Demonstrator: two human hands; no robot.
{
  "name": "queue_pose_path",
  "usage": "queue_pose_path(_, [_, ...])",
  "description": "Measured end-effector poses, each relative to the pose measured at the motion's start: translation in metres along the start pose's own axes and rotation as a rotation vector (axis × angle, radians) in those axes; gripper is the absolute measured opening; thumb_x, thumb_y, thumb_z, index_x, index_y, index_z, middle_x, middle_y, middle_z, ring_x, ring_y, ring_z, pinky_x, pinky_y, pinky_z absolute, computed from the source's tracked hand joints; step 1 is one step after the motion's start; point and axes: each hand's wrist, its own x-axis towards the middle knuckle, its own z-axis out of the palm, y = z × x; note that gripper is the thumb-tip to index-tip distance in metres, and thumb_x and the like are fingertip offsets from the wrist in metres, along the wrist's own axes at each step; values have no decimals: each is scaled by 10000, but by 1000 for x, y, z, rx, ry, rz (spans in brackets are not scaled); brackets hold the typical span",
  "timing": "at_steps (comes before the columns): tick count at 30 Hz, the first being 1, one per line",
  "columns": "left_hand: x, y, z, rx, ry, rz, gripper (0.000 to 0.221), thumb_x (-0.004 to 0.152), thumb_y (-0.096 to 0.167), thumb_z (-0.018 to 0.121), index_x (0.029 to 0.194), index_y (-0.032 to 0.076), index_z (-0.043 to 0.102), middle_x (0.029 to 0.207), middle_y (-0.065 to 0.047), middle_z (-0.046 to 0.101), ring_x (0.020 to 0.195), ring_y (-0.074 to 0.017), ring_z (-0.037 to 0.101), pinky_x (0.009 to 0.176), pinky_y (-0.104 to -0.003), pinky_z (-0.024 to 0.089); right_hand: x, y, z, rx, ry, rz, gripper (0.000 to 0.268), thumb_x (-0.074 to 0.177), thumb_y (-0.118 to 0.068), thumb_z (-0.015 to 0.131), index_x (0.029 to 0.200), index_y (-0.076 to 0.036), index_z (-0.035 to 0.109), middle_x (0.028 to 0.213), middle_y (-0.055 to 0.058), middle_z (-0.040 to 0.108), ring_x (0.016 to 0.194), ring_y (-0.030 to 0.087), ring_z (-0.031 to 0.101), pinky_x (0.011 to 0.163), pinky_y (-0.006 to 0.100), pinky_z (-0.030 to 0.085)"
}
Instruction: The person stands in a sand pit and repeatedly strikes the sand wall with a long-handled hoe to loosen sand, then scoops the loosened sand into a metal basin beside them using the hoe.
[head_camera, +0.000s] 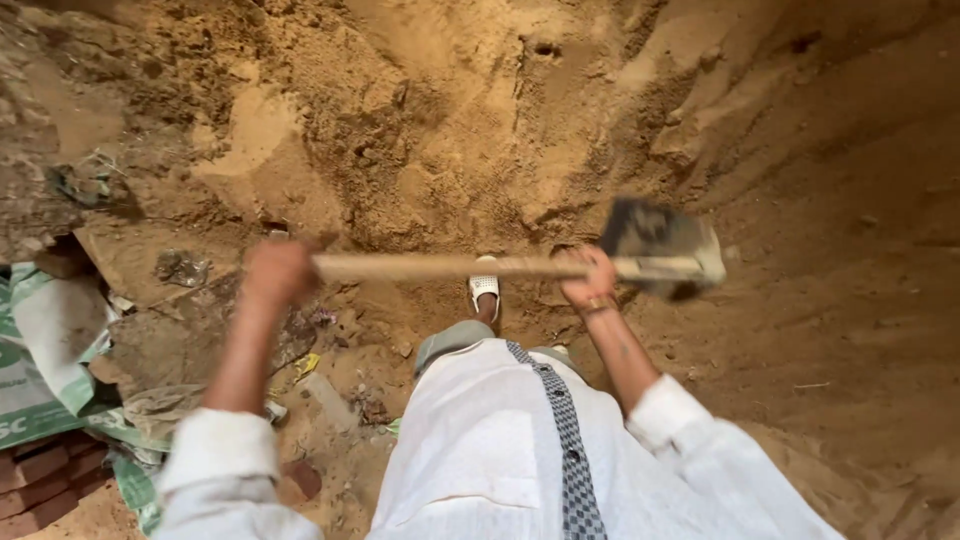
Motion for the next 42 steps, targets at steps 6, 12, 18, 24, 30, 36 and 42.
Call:
queue_pose_path(6, [-33,89,134,-57,-108,386,339,737,321,833,1043,187,774,986,-102,744,963,-303,709,840,-445,579,-86,-65,-171,-151,487,-82,146,827,-119,558,695,-128,497,669,22,522,654,202,510,779,396,522])
queue_pose_path(12, [-102,159,133,96,-443,531,379,750,401,842,1080,221,792,986,-88,749,908,-289,706,814,-441,567,-162,-91,-347,44,370,-98,228,763,-59,618,646,-139,439,615,21,496,578,218,481,710,374,540])
queue_pose_path(18, [-133,206,121,217,-453,417,356,832,361,832,1149,228,741,877,-28,752,726,-181,681,657,-354,593,-194,-122,-316,145,597,-135,162,788,-94,594,664,-116,492,641,35,526,603,221,530,736,388,547])
queue_pose_path(24, [-149,266,82,31,-440,515,385,814,337,852,1143,162,756,859,-30,718,719,-174,640,622,-323,523,-194,-206,-256,38,441,-416,305,834,-146,591,556,-163,465,527,29,468,546,246,483,707,439,544])
queue_pose_path(30, [-109,350,93,-206,-1042,723,323,859,261,746,1059,9,715,753,-70,658,464,-109,490,387,-262,412,-183,-241,-188,-13,262,-611,370,859,-149,668,573,-152,433,523,34,436,536,253,474,604,422,499])
queue_pose_path(36, [-52,446,234,-225,-473,1063,305,887,353,739,850,53,783,955,-211,710,806,-356,716,713,-486,584,-129,-88,-162,-215,404,-523,411,941,-487,666,757,-154,510,663,49,561,605,216,574,573,390,526])
queue_pose_path(42, [-53,352,438,-262,19,1389,193,829,382,696,794,204,760,848,-132,740,754,-366,702,611,-497,563,-84,88,-258,-629,431,-173,180,955,-310,567,999,-162,660,862,28,678,750,184,639,624,355,514])
